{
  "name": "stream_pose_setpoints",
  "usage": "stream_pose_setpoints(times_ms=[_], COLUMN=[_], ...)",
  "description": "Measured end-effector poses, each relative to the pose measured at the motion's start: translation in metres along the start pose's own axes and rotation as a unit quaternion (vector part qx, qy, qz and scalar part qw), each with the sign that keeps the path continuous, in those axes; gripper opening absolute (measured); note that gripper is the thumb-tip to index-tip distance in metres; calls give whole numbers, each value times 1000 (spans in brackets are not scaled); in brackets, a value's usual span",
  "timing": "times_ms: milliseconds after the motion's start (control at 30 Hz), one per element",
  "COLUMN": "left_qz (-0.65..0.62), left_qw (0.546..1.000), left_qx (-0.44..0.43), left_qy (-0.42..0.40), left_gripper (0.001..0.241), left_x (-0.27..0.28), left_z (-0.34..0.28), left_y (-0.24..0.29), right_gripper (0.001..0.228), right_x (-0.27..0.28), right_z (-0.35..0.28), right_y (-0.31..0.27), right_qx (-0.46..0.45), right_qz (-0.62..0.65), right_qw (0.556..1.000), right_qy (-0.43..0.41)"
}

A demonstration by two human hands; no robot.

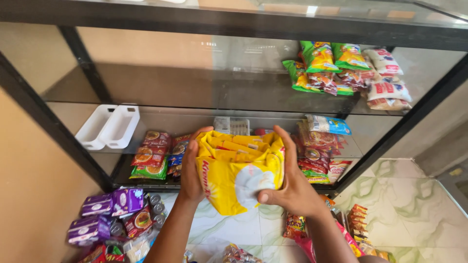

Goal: The recorder is seen organizing and arranging various grocery items like instant noodles and snacks on glass-encased shelves in a store setting.

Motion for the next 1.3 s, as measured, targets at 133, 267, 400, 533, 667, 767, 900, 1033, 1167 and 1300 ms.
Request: stream_pose_setpoints(times_ms=[133,267,400,533,667,767,900,1033,1167,1300], left_qz=[-230,-145,-99,-126,-151,-196,-241,-227,-174,-52], left_qw=[967,954,919,909,892,875,868,869,869,865], left_qx=[105,250,378,396,424,440,433,440,458,488], left_qy=[0,84,57,32,39,41,31,9,61,106], left_gripper=[51,60,64,68,49,45,46,40,48,51], left_x=[-1,22,19,5,7,-2,-7,-21,-40,-43], left_z=[3,-7,-26,-33,-43,-50,-54,-49,-24,14], left_y=[-24,-64,-82,-94,-129,-150,-187,-232,-275,-317], right_gripper=[124,97,83,75,75,73,73,75,76,74], right_x=[-4,9,19,38,53,68,93,128,176,217], right_z=[3,8,5,-8,-15,-25,-34,-41,-27,13], right_y=[17,72,107,137,166,177,180,210,242,262], right_qx=[-30,-79,-260,-314,-342,-361,-426,-458,-421,-379], right_qz=[-57,-67,196,209,224,230,179,181,152,135], right_qw=[997,989,937,917,905,896,879,858,875,887], right_qy=[52,104,127,133,122,119,117,146,188,227])
Point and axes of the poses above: each hand's wrist, its own z-axis towards the middle knuckle, its own x-axis out of the back of the hand, y = z × x, the point moved 6 cm from there along z, towards the middle knuckle, and after that the axes turned 6 degrees about -x, right-handed, at the moved point
